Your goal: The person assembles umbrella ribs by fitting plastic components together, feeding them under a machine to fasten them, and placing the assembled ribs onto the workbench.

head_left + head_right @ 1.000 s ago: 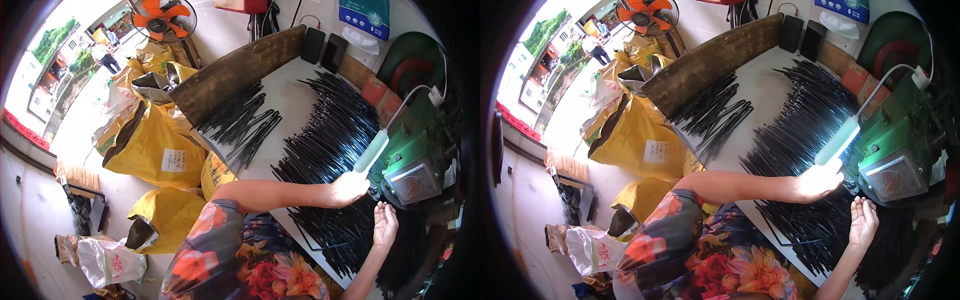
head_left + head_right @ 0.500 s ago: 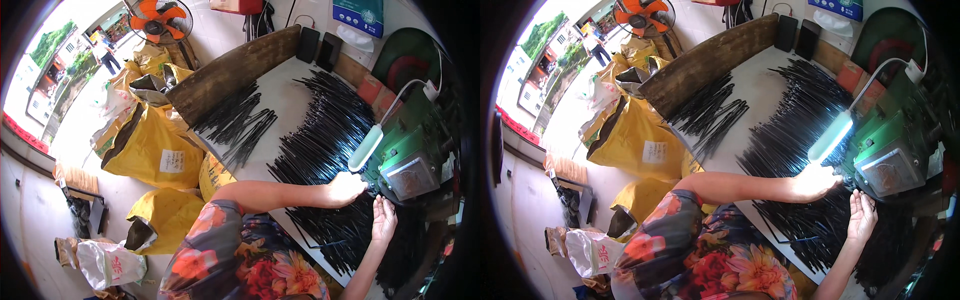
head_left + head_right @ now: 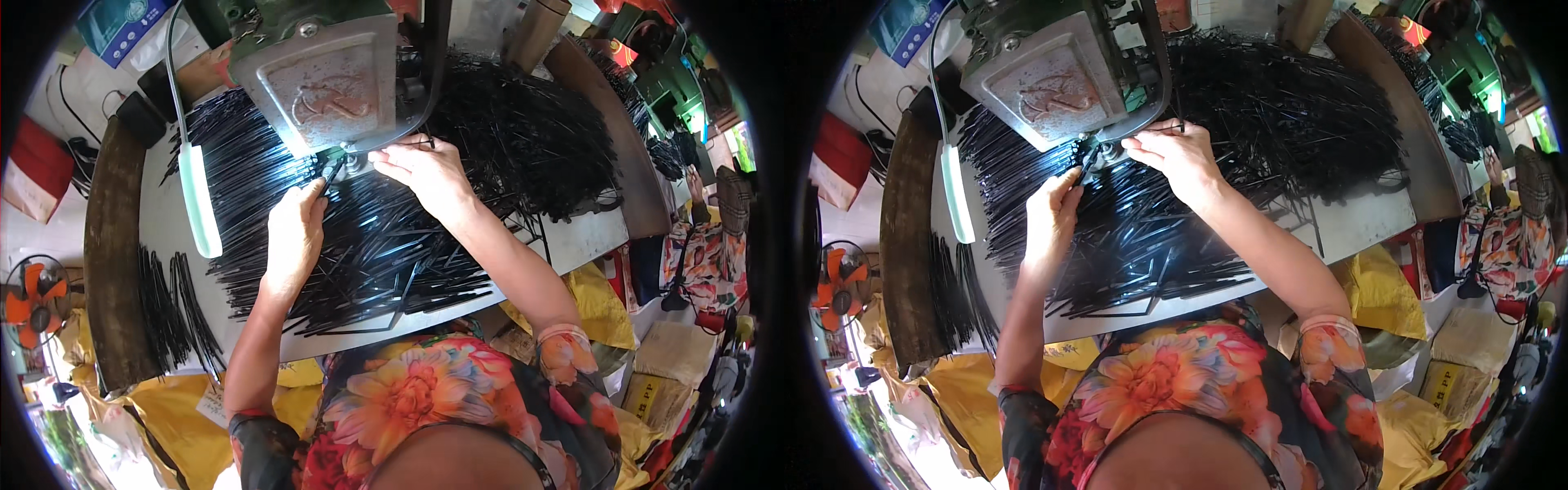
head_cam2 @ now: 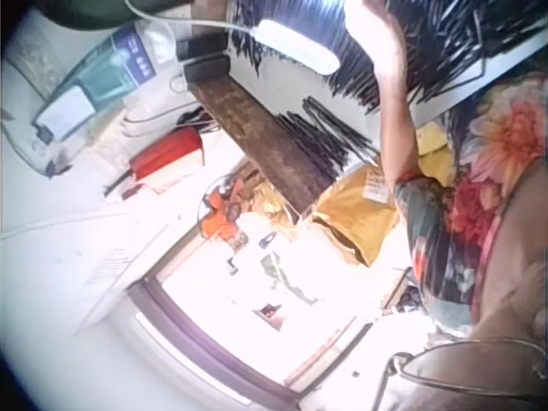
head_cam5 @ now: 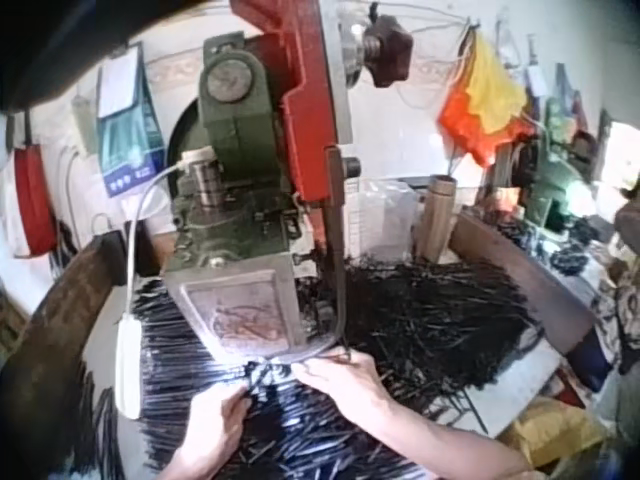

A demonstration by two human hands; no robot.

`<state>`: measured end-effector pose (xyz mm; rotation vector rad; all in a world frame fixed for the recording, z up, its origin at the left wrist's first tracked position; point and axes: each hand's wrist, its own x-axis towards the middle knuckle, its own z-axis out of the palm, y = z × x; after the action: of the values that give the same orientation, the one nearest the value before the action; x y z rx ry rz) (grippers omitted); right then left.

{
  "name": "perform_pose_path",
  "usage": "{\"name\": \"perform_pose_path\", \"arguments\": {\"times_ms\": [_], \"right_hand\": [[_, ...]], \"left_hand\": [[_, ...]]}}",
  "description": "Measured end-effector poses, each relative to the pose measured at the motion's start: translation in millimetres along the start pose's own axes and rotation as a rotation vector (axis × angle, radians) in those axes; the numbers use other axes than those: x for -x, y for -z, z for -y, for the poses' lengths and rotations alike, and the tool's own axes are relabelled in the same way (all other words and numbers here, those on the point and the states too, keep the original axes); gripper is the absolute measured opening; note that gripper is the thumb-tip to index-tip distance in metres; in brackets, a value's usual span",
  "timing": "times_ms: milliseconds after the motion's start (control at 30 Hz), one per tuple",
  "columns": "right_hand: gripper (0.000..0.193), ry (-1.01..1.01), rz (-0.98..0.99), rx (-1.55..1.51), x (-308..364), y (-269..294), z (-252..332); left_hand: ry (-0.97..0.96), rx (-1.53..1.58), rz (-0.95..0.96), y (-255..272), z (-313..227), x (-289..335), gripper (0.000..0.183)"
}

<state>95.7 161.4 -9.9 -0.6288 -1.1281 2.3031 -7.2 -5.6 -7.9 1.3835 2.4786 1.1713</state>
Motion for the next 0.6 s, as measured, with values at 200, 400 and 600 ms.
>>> {"name": "perform_pose_path", "arguments": {"times_ms": [200,400,600], "right_hand": [[0.016,0.127,0.170,-0.125,4.8,5.0,-13.5],[0.016,0.131,0.151,-0.082,1.3,-4.5,-17.3],[0.018,0.130,0.209,-0.140,-2.3,-1.9,-19.1]], "left_hand": [[-0.040,-0.051,-0.004,4.6,-5.8,4.4,0.022],[-0.035,-0.007,-0.016,8.6,-2.4,6.2,0.021],[-0.011,0.032,-0.003,9.2,-3.9,4.6,0.021]]}}
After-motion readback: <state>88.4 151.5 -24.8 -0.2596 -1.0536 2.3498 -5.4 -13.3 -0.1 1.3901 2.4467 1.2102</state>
